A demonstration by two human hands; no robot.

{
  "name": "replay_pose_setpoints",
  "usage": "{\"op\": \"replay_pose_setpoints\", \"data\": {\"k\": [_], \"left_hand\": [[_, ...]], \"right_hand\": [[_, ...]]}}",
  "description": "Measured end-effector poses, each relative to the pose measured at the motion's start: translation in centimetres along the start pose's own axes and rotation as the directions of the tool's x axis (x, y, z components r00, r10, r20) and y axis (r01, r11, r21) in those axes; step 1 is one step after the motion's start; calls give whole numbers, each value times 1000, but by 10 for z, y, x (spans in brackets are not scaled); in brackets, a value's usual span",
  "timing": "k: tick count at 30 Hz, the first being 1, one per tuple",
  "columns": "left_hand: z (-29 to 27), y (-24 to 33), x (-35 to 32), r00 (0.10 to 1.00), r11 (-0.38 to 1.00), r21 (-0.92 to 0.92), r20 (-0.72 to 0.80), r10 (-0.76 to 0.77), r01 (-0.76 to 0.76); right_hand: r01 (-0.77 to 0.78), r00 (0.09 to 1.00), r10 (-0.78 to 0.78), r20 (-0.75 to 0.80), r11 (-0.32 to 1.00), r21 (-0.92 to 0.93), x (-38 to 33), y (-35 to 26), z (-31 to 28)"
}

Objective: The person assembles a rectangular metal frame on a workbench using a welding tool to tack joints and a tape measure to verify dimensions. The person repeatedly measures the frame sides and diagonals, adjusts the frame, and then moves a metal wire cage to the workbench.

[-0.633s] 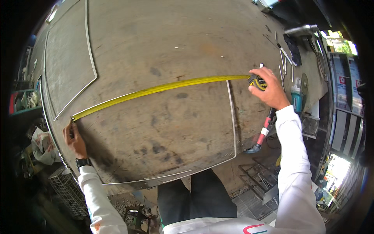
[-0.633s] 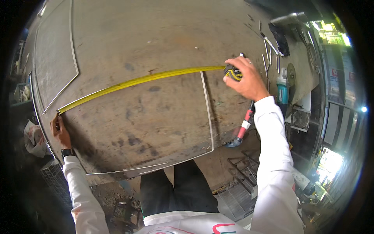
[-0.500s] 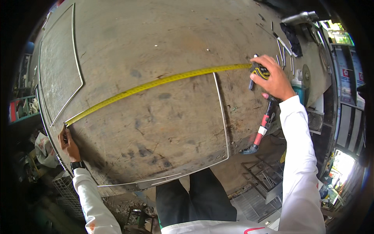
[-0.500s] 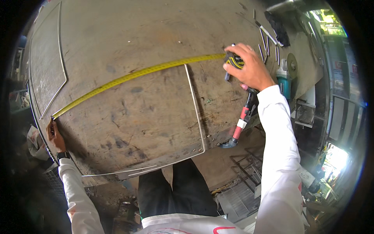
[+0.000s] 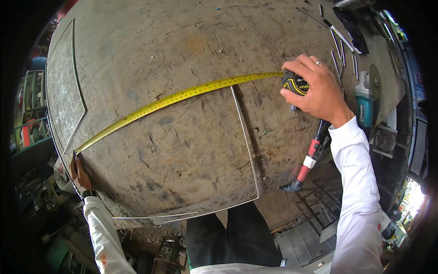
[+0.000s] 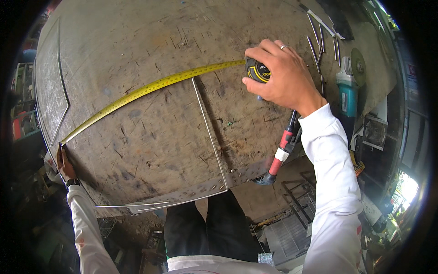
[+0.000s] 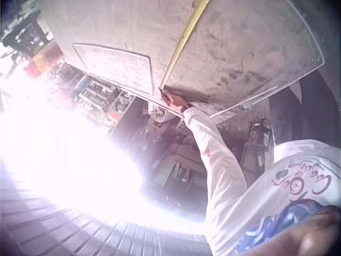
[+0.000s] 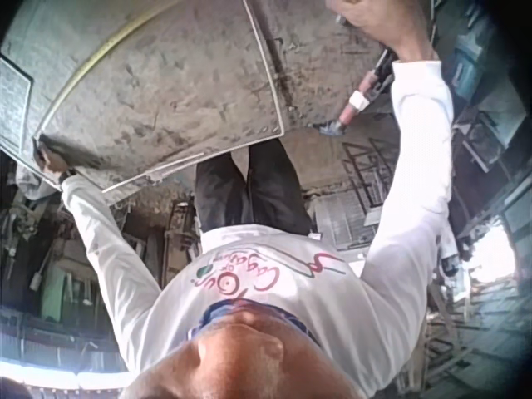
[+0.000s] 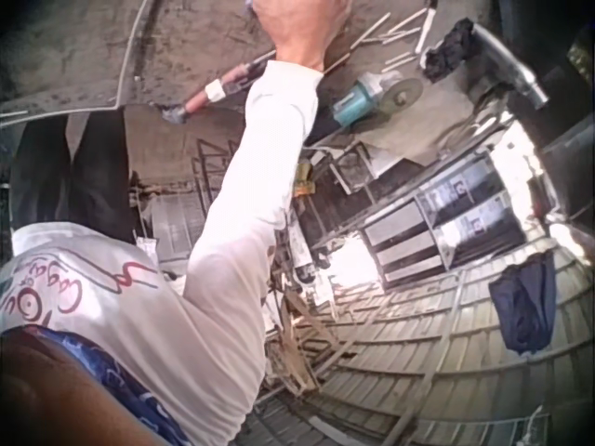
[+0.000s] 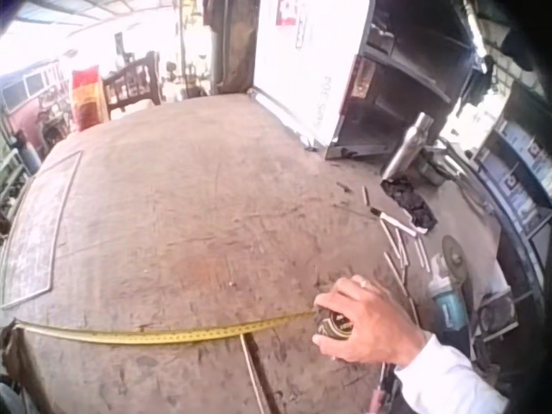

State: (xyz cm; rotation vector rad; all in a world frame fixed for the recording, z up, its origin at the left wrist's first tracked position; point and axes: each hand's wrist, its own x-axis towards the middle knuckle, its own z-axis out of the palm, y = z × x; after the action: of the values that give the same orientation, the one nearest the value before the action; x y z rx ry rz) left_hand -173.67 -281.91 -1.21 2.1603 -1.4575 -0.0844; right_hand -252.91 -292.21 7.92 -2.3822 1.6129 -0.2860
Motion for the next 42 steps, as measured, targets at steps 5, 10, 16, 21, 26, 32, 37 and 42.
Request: {"op": "replay_pose_setpoints", "data": {"k": [5,10,16,21,26,32,37,42], "left_hand": [[0,-2,0,1000,1000,28,-13,-1,1],[2,-4,0,1000,1000,-18,-28,1,-2],[-2,-10,-1,1000,1000,9,-27,6,-6],[1,10,-3,1000,1000,17,3,24,-24],[-4,-1,-1,1000,999,39,1,-3,3],[-1,1,-2,998,997,54,3,-57,56],[-3,-4,0,1000,999,36,6,-29,28],[0,-6,2,1000,1000,-13,2,1,-1]], "right_hand": [[-36,999,35,-19,996,-85,0,-9,5],[-84,996,84,-3,991,-103,-1,-20,2],[-133,991,133,-8,984,-119,-1,-27,6],[-143,990,144,-4,982,-124,-2,-26,8],[-139,990,139,-14,985,-105,-1,-26,8],[-165,983,159,-94,984,-63,-8,-26,20],[-143,970,123,-210,987,-79,-12,-26,33],[-151,960,130,-249,986,-66,-13,-26,36]]}}
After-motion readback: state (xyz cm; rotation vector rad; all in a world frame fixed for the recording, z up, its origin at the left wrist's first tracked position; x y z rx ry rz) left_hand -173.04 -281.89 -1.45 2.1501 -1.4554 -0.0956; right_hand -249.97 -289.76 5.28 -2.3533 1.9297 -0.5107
